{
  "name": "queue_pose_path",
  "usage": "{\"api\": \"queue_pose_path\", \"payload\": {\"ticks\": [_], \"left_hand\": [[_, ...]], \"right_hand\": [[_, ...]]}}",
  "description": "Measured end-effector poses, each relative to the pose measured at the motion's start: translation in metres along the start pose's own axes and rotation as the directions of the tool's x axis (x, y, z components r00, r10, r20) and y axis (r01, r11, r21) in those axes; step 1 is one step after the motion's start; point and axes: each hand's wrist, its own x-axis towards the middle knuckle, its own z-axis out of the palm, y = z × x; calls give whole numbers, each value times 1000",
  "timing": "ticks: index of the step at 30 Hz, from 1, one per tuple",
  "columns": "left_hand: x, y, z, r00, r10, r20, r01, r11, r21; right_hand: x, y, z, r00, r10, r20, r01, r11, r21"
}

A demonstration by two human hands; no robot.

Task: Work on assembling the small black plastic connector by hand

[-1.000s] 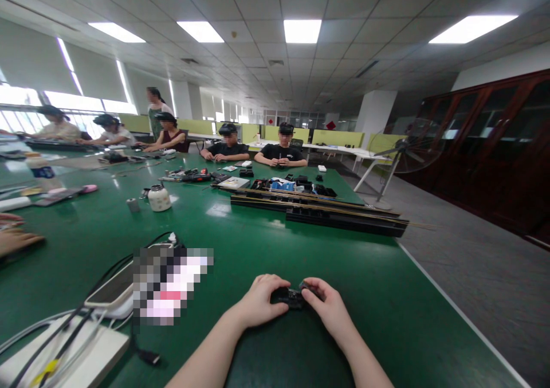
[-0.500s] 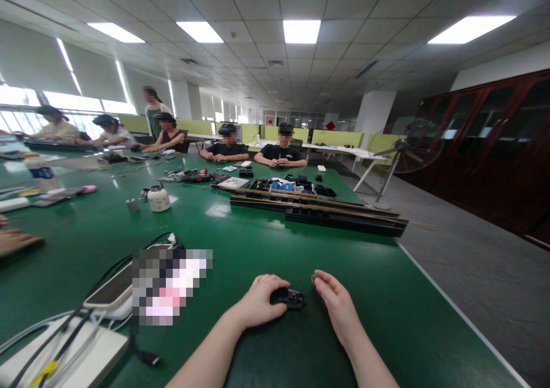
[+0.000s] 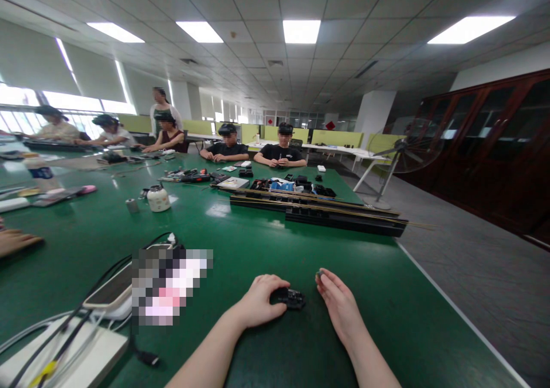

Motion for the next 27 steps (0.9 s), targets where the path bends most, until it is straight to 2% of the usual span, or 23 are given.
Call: {"api": "queue_pose_path", "payload": {"ticks": [14, 27], "left_hand": [[0, -4, 2, 1000, 0, -14, 0, 1000, -11], [0, -4, 1, 1000, -9, -10, 9, 1000, -14]], "right_hand": [[1, 1, 0, 1000, 18, 10, -19, 998, 55], [3, 3, -2, 1000, -20, 4, 20, 1000, 17]]}}
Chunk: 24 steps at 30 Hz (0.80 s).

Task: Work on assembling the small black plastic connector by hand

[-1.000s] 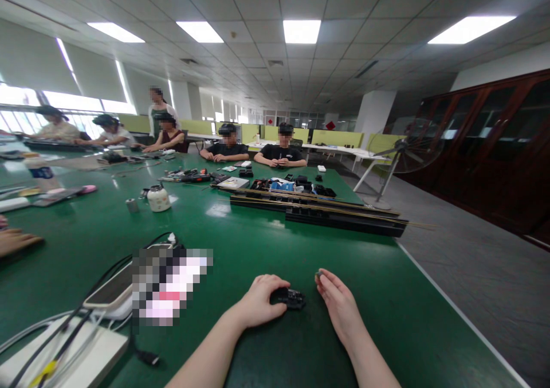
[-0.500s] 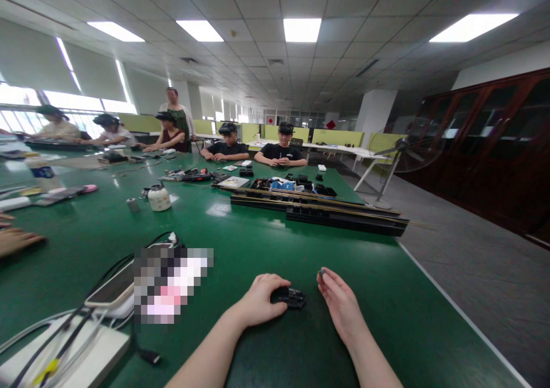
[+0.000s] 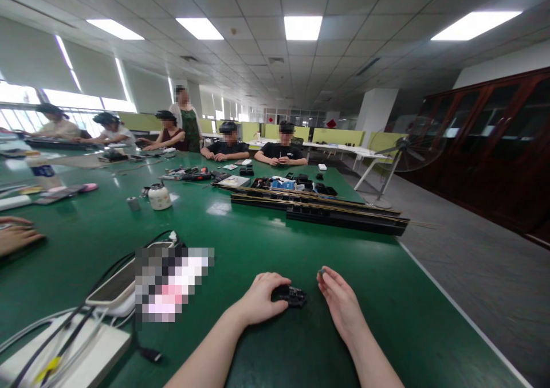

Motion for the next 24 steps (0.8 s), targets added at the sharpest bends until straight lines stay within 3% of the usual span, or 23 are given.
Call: {"api": "queue_pose_path", "payload": {"ticks": [10, 16, 19, 24], "left_hand": [[0, -1, 0, 1000, -18, 22, 18, 1000, 3], [0, 0, 0, 1000, -6, 24, 6, 1000, 17], [0, -1, 1, 1000, -2, 18, 1, 1000, 15], [0, -2, 1, 1000, 5, 17, -5, 1000, 15]], "right_hand": [[-2, 3, 1, 998, -47, 30, 51, 990, -130], [-5, 6, 6, 984, -82, 160, 132, 934, -333], [-6, 7, 7, 965, -104, 241, 203, 880, -430], [-11, 8, 8, 911, -158, 382, 376, 701, -606]]}}
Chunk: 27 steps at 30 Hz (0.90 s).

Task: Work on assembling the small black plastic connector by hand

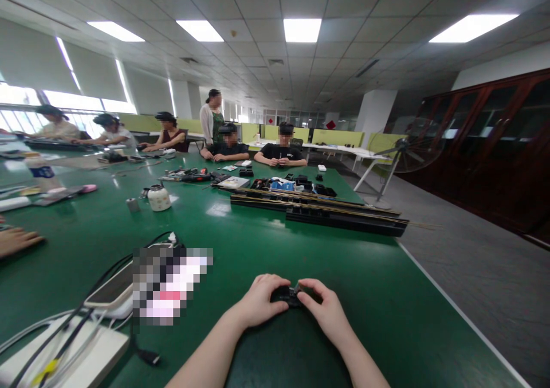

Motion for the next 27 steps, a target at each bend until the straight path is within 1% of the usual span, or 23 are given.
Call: {"api": "queue_pose_path", "payload": {"ticks": [3, 6, 8, 13, 27], "left_hand": [[0, 0, 0, 1000, 8, -5, -8, 1000, -1], [0, 1, 0, 1000, 19, -8, -19, 1000, -2], [0, 1, 0, 1000, 21, -7, -21, 1000, 0], [0, 0, 1, 1000, 23, -11, -23, 1000, 13], [0, -2, 3, 1000, 21, -7, -21, 1000, 18]], "right_hand": [[-3, -2, 2, 998, -58, 34, 62, 993, -100], [-5, -2, 3, 994, -78, 80, 93, 975, -202], [-5, -3, 4, 991, -79, 108, 102, 966, -237], [-6, -7, 3, 988, -74, 137, 107, 964, -244], [-7, -10, 3, 982, -90, 165, 128, 963, -236]]}}
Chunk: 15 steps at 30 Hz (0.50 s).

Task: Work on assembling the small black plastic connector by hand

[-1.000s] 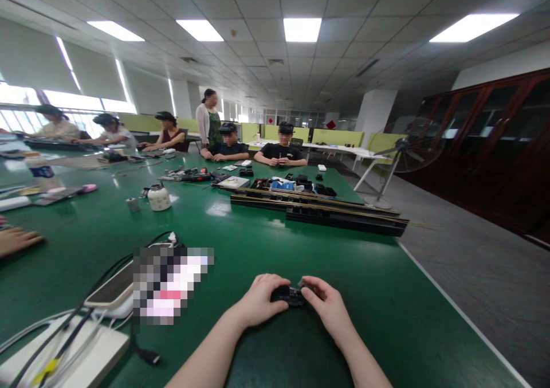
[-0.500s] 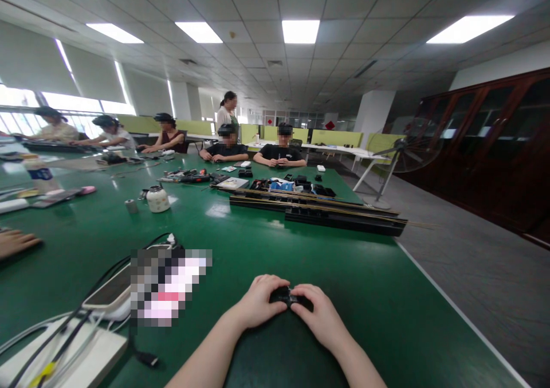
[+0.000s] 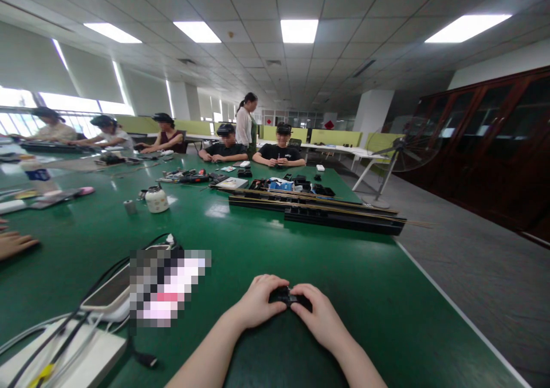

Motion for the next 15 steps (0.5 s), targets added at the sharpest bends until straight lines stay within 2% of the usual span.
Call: {"api": "queue_pose_path", "payload": {"ticks": [15], "left_hand": [[0, 2, -1, 1000, -4, -8, 4, 1000, -27]], "right_hand": [[-1, 1, 1, 1000, 2, 10, -2, 999, -42]]}}
